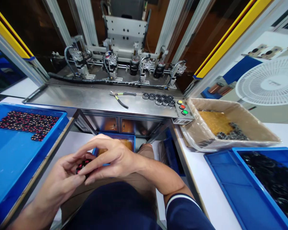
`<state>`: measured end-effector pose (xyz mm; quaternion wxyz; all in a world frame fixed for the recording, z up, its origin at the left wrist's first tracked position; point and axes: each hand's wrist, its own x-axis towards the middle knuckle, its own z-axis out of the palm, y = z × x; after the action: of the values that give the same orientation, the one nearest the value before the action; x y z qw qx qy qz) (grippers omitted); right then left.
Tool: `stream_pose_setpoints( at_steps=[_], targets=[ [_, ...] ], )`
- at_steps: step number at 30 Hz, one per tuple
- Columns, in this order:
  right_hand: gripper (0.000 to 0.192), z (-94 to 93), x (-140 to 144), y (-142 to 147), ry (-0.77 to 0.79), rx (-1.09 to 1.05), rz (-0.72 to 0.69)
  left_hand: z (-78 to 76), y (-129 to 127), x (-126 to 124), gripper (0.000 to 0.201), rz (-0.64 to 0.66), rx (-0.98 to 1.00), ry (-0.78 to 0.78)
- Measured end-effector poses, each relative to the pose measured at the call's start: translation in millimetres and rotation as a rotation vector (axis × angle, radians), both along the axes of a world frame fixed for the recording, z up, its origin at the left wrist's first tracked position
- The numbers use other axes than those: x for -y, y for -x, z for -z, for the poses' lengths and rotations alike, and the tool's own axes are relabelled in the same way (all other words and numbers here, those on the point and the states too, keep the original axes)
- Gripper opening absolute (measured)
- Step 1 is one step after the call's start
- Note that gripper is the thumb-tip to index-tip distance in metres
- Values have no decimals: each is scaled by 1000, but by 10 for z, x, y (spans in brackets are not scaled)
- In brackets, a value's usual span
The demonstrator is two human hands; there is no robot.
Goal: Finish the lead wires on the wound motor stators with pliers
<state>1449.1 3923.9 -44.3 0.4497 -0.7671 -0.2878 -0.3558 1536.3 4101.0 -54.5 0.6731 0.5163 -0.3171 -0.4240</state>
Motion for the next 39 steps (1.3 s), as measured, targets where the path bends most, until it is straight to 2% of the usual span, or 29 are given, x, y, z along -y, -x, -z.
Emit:
stream_pose_setpoints(
  at_steps=[2, 5, 7, 10, 14, 17, 21, 25, 29, 32, 34, 37, 39],
  targets=[
    [14, 13, -49, 42, -11, 46, 75, -4, -8, 22, 26, 46, -72, 5],
    [6, 57, -139, 147, -3, 149, 285, -26, -17, 42, 28, 85, -151, 14],
    [1, 90, -197, 215, 24, 206, 419, -41, -8, 46, 28, 53, -114, 45],
    [7, 134, -270, 281, 29, 257, 533, -47, 34, 47, 32, -80, 63, 100],
    [30, 198, -369, 297, -32, 264, 598, -2, 94, 47, 48, -280, 365, 206],
    [42, 243, -461, 270, -128, 232, 657, 42, 110, 50, 51, -367, 470, 248],
    [32, 243, -573, 214, -264, 232, 726, 63, 107, 60, 52, -432, 505, 245],
    [8, 216, -663, 165, -426, 105, 694, 72, 131, 78, 51, -466, 509, 258],
    [12, 249, -705, 122, -624, -17, 626, 108, 166, 101, 49, -508, 463, 253],
    [10, 282, -657, 103, -607, -16, 564, 125, 121, 98, 56, -412, 382, 166],
    [8, 294, -595, 100, -565, -7, 535, 131, 53, 81, 57, -266, 331, 75],
    [7, 292, -501, 107, -518, -11, 499, 153, -47, 47, 39, -38, 232, 10],
    [7, 279, -456, 115, -490, -16, 498, 179, -78, 36, 27, 38, 160, 27]
  ],
)
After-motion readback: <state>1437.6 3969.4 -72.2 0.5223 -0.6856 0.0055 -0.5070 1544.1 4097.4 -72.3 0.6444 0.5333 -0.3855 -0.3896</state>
